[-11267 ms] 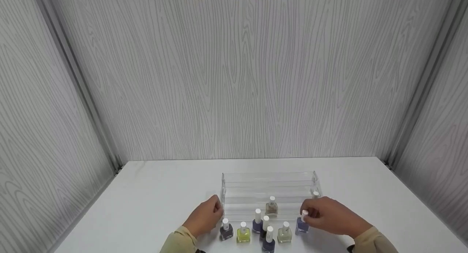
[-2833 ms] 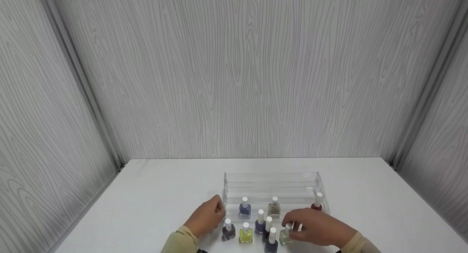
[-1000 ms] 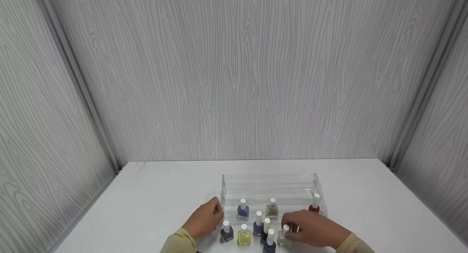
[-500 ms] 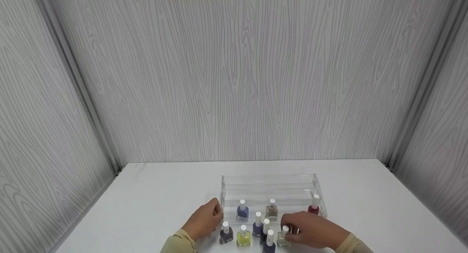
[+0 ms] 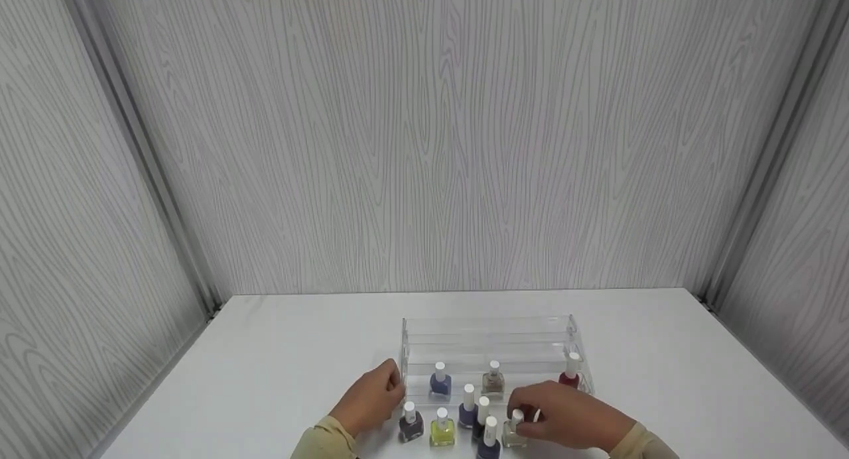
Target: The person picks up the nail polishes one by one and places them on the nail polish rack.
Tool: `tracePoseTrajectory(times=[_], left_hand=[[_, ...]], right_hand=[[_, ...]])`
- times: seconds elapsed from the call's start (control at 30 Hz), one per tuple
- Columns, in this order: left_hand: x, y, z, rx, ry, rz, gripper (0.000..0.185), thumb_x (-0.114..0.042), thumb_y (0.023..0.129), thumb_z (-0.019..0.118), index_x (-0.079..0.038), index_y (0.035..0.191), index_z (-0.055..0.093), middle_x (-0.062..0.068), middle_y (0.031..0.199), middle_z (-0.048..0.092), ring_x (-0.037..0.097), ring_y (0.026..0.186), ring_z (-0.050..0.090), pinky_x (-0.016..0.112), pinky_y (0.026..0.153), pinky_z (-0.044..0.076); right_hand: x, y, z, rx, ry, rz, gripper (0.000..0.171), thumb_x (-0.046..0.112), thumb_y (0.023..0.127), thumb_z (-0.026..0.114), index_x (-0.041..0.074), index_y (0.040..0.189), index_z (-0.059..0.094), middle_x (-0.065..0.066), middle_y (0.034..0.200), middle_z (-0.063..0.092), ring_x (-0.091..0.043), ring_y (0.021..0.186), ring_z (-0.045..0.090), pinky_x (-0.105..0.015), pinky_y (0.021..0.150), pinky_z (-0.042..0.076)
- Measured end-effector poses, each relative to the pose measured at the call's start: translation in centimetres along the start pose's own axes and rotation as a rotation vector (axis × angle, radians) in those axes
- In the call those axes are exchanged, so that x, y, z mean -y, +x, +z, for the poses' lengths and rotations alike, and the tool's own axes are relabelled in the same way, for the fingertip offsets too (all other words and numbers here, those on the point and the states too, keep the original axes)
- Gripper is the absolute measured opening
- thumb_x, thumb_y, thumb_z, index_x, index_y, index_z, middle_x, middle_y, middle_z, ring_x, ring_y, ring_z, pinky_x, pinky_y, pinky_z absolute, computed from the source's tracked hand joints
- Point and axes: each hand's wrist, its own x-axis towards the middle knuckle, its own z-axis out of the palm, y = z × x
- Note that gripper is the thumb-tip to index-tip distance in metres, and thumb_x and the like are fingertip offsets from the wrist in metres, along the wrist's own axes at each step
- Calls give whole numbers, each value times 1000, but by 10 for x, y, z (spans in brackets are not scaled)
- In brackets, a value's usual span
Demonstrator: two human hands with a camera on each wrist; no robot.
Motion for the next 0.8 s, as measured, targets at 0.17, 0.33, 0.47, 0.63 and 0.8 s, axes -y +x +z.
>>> tracePoseTrajectory(times=[0.17,0.33,0.47,0.63,0.8], left_hand=[[-1,0,0,1,1,-6,13,-17,104,57,-12,95,49,1,75,54,15,65,57,31,58,45],[-2,-1,-1,-5,0,6,13,-17,104,55,-12,94,49,1,75,54,15,65,56,32,57,45],[-2,-1,-1,-8,2,3,13,-17,104,55,-12,94,49,1,75,54,15,65,57,32,57,45],[-1,0,0,-4,4,0,12,-17,104,54,-12,95,50,1,76,54,15,65,57,32,57,46],[-1,0,0,-4,2,-5,12,-17,104,55,-12,95,50,1,76,55,15,66,57,32,57,46]], right_hand=[[1,1,0,-9,9,2,9,20,96,74,18,103,70,17,94,69,2,83,64,-25,75,57],[0,3,0,-12,55,-32,9,18,96,74,17,104,72,15,95,69,0,85,66,-24,76,57],[0,2,-1,-27,92,-51,8,18,96,75,17,103,72,14,95,70,-1,85,66,-24,75,57],[0,1,-3,-37,97,-51,8,19,96,74,17,104,72,13,96,71,-1,85,66,-25,75,57],[0,0,-2,-32,88,-52,7,19,97,74,18,104,72,14,96,70,0,86,66,-25,76,57]])
